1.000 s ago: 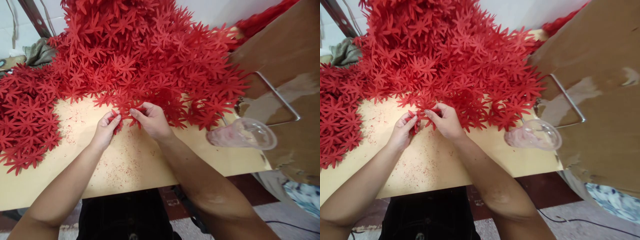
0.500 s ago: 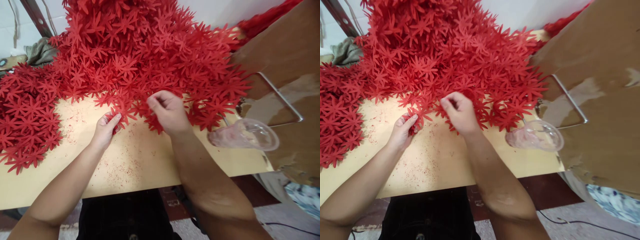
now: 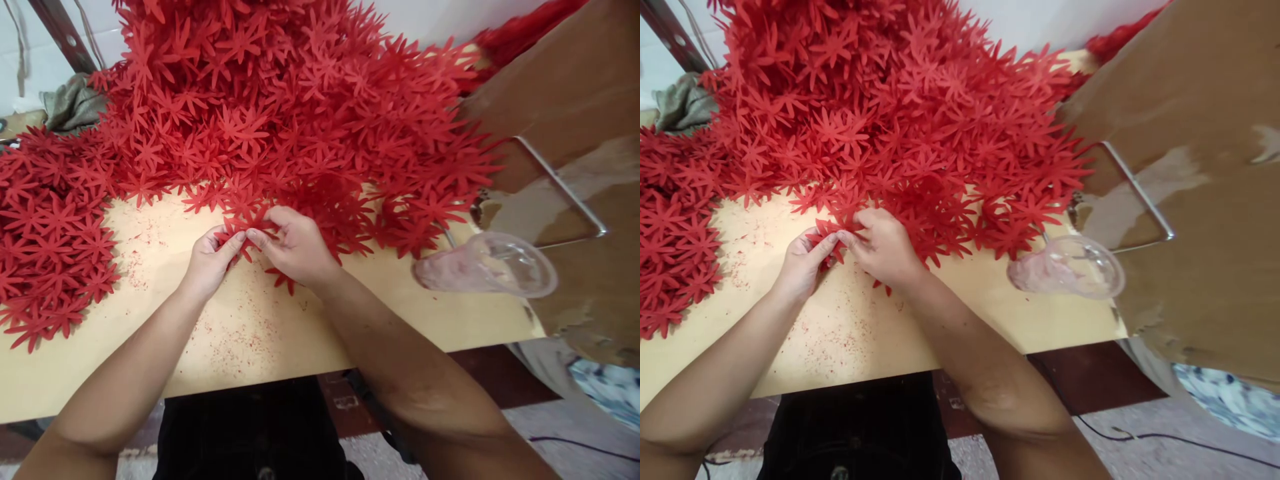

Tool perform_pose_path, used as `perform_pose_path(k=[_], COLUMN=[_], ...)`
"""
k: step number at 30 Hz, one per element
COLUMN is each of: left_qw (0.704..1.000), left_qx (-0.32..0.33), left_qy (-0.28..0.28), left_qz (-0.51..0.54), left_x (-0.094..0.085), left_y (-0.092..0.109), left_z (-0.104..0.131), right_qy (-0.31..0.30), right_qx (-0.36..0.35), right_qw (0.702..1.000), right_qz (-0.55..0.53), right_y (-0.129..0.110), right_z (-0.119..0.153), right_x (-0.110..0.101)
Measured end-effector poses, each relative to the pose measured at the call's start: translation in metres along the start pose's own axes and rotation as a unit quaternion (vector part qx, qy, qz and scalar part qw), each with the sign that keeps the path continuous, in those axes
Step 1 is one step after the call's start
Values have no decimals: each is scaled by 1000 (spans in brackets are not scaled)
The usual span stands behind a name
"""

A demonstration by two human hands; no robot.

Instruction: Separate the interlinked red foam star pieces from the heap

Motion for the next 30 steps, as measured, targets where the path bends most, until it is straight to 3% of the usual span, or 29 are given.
perform_pose_path(k=[3, 6, 8, 10, 13, 15, 18, 21, 23, 26, 30], left_qw=[1000, 1000, 999, 998, 996, 997, 998, 999, 999, 999, 1000], left_qx=[5, 16, 8, -16, -39, -38, -29, -13, -5, -6, 0], left_qy=[-6, -16, -22, -24, -18, -12, 1, 17, 25, 39, 12], left_qz=[-6, 9, 28, 49, 72, 73, 63, 48, 34, 12, 1], left_x=[1, 2, 1, -1, -3, -3, -2, 0, 0, -2, 0], left_y=[1, 4, 5, 3, -1, -3, -5, -3, -1, -1, 2], left_z=[1, 2, 3, 3, 1, -1, -1, 0, 0, 0, -1], right_qy=[-30, -2, 65, 176, 319, 349, 305, 144, 38, -51, -82], right_qx=[69, 77, 64, 32, -10, -20, -63, -83, -71, -16, 51], right_qw=[993, 991, 994, 983, 924, 898, 915, 978, 996, 995, 976], right_qz=[-93, -113, -62, 38, 211, 268, 257, 124, 27, -83, -193], right_y=[10, 13, 22, 33, 44, 43, 16, -11, -20, -14, 3], right_z=[2, 0, -3, -3, 5, 8, 8, 2, 2, 6, 7], right_x=[12, 4, -20, -59, -110, -122, -102, -48, -12, 19, 31])
Point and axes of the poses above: each hand's wrist, its own z-axis away from the middle knuckle, its own x-axis out of the palm, y = z × x, the point moved 9 cm from there along -z, towards the middle knuckle, and after that the axes turned 3 degrees about z, right-handed, at the moved point
